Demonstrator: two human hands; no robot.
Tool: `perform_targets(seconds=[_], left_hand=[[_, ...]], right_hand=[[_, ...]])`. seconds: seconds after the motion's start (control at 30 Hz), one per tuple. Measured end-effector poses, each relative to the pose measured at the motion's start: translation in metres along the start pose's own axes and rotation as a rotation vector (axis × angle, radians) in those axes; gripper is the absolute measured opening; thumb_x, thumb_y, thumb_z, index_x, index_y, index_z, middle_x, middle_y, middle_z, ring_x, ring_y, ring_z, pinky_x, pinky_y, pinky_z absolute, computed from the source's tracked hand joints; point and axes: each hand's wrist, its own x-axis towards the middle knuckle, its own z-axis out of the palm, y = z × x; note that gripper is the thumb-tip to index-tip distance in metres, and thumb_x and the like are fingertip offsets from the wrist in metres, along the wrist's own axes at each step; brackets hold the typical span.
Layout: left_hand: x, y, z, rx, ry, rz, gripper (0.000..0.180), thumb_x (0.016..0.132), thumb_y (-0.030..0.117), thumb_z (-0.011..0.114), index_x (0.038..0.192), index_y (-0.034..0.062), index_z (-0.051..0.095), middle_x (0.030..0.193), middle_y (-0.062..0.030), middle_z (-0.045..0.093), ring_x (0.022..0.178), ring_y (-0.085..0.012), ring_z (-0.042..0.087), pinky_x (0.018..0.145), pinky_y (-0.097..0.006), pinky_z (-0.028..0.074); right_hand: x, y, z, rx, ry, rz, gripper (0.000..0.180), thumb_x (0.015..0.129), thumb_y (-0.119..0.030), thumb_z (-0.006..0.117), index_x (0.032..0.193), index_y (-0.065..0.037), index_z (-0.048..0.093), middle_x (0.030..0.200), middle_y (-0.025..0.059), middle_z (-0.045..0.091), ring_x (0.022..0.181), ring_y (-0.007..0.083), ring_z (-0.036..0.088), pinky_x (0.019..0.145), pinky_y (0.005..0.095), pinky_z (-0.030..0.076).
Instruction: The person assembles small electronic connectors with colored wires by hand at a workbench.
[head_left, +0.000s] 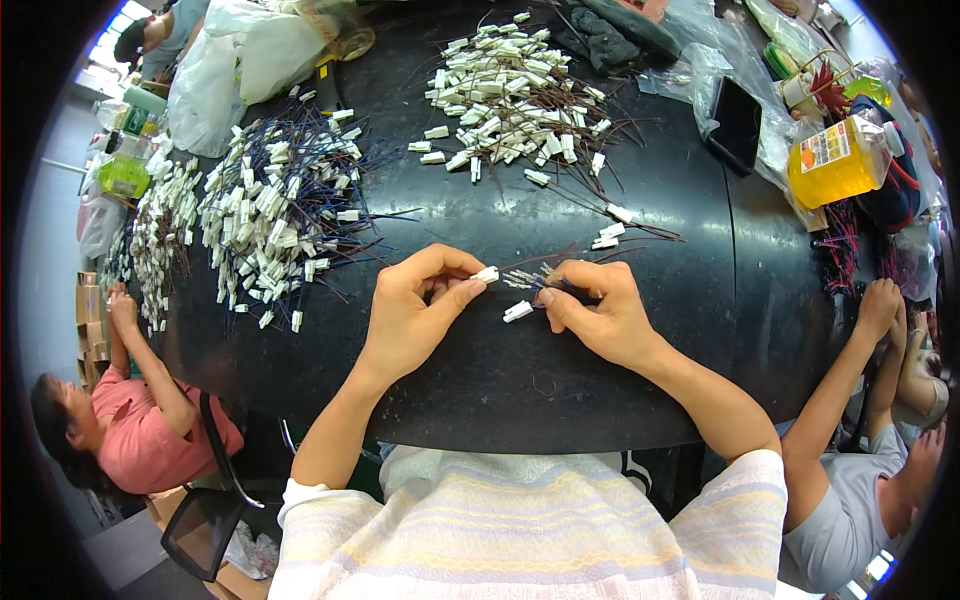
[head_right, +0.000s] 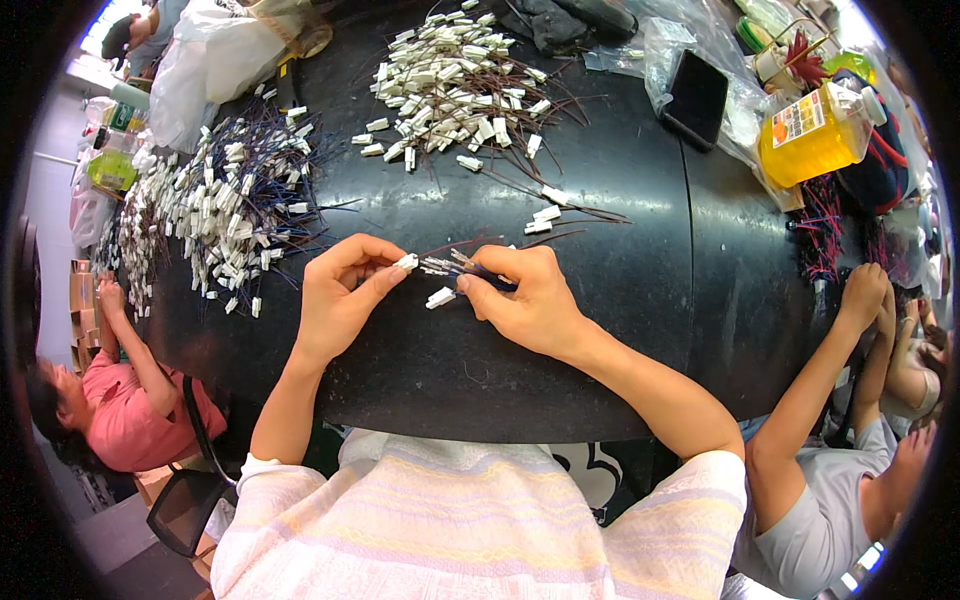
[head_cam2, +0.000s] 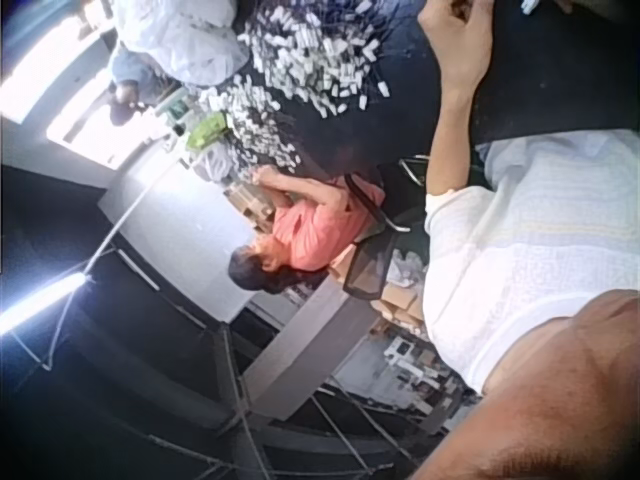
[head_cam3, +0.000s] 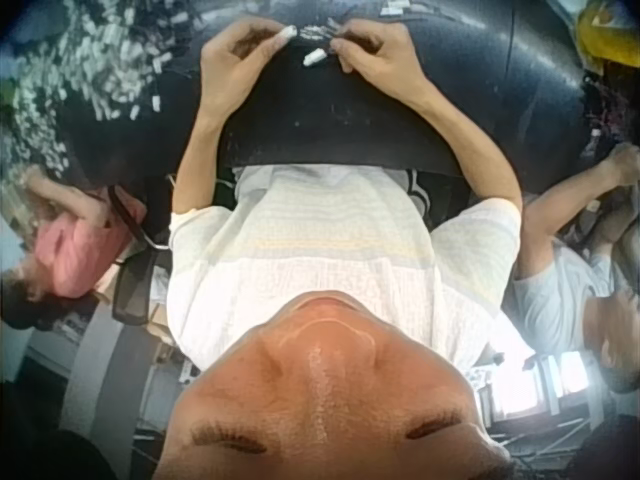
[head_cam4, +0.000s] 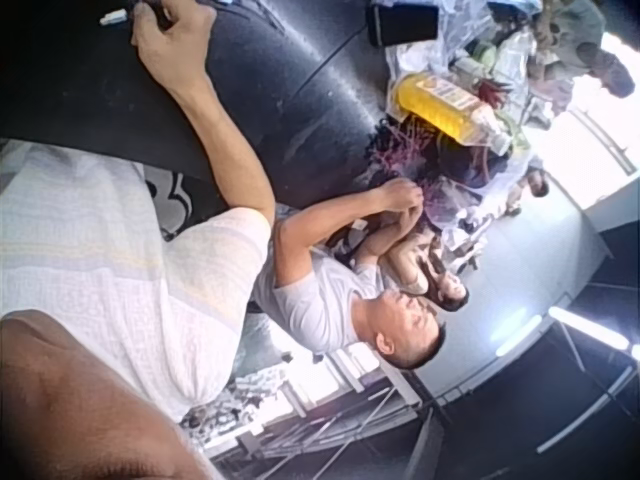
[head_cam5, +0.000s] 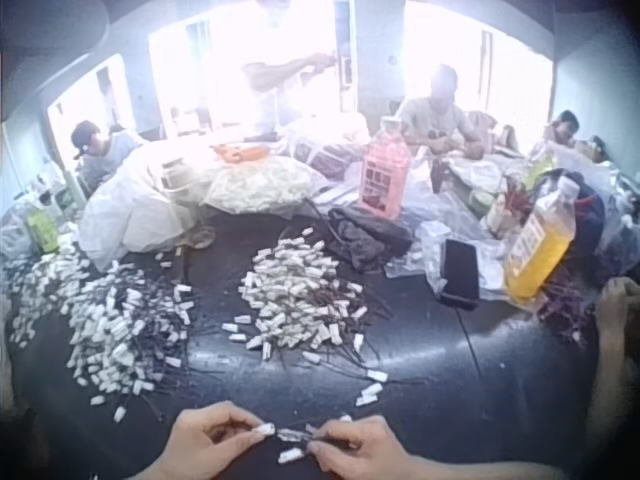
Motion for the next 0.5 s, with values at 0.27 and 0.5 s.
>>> perform_targets(seconds=[0.27, 0.5], left_hand=[[-0.0020, 0.0013, 0.0028, 0.067, 0.003, 0.063, 0.011, 0.079, -0.003, 0.062, 0.089, -0.0039, 0.061, 0.080, -0.0025, 0.058, 0.072, -0.0051, 0.052, 0.064, -0.018, 0.040], [-0.0024, 0.0030, 0.0020, 0.188, 0.037, 0.193, 0.011, 0.076, -0.004, 0.064, 0.087, -0.0032, 0.062, 0.078, -0.0031, 0.056, 0.067, -0.0049, 0.049, 0.058, -0.018, 0.036]], right_hand=[[-0.0013, 0.0044, 0.0006, -0.043, 0.022, 0.012, 0.010, 0.075, -0.007, 0.062, 0.071, 0.002, 0.058, 0.051, 0.0058, 0.053, 0.045, 0.0083, 0.049, 0.042, 0.0246, 0.036], [-0.0003, 0.0047, 0.0004, -0.093, 0.007, -0.058, 0.009, 0.075, -0.005, 0.061, 0.071, 0.003, 0.058, 0.051, 0.0033, 0.054, 0.045, 0.0062, 0.050, 0.042, 0.0211, 0.035]])
